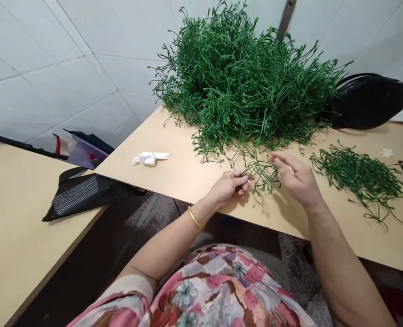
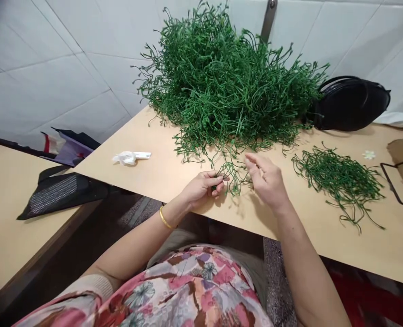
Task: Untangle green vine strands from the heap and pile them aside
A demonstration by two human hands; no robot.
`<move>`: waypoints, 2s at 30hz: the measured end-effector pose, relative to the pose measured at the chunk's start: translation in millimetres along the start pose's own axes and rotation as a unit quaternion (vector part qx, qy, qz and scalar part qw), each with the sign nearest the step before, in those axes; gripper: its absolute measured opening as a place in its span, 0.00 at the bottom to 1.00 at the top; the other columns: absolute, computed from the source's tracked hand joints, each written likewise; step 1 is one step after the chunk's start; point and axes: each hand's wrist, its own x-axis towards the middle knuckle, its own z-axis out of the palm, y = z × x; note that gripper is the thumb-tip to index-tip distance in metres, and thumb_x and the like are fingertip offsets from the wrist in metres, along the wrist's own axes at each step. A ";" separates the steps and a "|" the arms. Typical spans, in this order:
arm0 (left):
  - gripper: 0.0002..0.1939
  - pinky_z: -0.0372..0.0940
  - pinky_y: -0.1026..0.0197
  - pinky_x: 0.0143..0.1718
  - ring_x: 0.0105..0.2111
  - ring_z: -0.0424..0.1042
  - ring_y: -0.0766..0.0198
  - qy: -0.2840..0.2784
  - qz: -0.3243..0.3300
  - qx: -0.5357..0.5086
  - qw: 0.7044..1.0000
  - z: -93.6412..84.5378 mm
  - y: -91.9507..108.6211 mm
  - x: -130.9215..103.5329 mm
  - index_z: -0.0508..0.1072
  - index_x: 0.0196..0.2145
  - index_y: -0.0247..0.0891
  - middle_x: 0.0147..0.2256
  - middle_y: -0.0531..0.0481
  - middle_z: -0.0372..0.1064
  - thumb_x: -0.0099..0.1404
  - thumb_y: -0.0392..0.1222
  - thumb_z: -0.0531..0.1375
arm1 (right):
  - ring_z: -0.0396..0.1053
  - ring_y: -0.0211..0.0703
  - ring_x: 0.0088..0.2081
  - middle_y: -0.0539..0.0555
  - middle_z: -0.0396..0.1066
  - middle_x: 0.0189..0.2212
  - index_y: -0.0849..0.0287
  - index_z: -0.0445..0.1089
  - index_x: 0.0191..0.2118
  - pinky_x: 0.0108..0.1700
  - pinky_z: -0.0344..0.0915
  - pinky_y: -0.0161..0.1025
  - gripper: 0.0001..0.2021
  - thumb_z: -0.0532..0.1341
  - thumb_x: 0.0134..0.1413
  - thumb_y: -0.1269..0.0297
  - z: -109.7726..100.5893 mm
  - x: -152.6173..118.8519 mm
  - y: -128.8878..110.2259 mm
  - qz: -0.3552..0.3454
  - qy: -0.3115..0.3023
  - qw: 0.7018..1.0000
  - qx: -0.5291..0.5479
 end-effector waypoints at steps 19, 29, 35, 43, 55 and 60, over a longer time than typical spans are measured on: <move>0.08 0.63 0.63 0.39 0.38 0.68 0.66 0.083 0.442 0.498 0.742 33.2 6.1 -33.6 0.70 0.36 0.36 0.36 0.45 0.70 0.64 0.37 0.52 | 0.69 0.47 0.38 0.57 0.73 0.34 0.60 0.72 0.38 0.43 0.65 0.45 0.10 0.56 0.51 0.66 -9.5 -38.6 -1.3 -0.010 -0.136 0.990 -0.038; 0.08 0.59 0.63 0.30 0.27 0.65 0.65 0.088 0.224 0.585 0.775 28.2 -13.6 -13.5 0.69 0.35 0.37 0.26 0.51 0.67 0.63 0.41 0.52 | 0.71 0.46 0.44 0.59 0.72 0.45 0.61 0.68 0.50 0.46 0.67 0.43 0.18 0.57 0.53 0.62 -18.6 -69.3 2.1 0.149 -0.172 0.970 0.082; 0.10 0.58 0.66 0.27 0.23 0.59 0.72 0.154 0.328 0.513 0.778 25.8 -18.1 -15.9 0.69 0.39 0.36 0.39 0.45 0.67 0.62 0.42 0.54 | 0.72 0.42 0.32 0.54 0.75 0.29 0.60 0.73 0.41 0.38 0.70 0.40 0.14 0.56 0.54 0.59 -21.1 -79.6 5.4 0.182 -0.075 0.976 0.089; 0.11 0.55 0.67 0.25 0.22 0.57 0.72 0.158 0.278 0.323 0.891 35.3 -16.3 -24.6 0.67 0.24 0.35 0.21 0.54 0.59 0.60 0.45 0.57 | 0.72 0.44 0.31 0.55 0.75 0.29 0.59 0.73 0.39 0.37 0.69 0.43 0.11 0.57 0.54 0.62 -9.8 -87.0 -3.1 0.097 0.030 0.994 -0.042; 0.13 0.51 0.68 0.21 0.19 0.55 0.75 0.093 0.095 0.200 0.971 41.9 -29.4 1.6 0.68 0.23 0.32 0.19 0.57 0.60 0.48 0.44 0.65 | 0.70 0.39 0.29 0.51 0.72 0.26 0.58 0.72 0.41 0.35 0.67 0.37 0.11 0.54 0.58 0.61 -1.4 -91.5 -11.5 0.145 -0.060 0.980 0.126; 0.13 0.49 0.68 0.19 0.17 0.54 0.76 0.066 0.070 0.152 0.984 42.0 -27.6 5.2 0.65 0.20 0.33 0.17 0.58 0.58 0.47 0.43 0.65 | 0.71 0.43 0.36 0.54 0.74 0.33 0.58 0.73 0.37 0.40 0.67 0.39 0.08 0.57 0.56 0.64 0.1 -94.0 -19.6 0.064 -0.074 0.994 0.051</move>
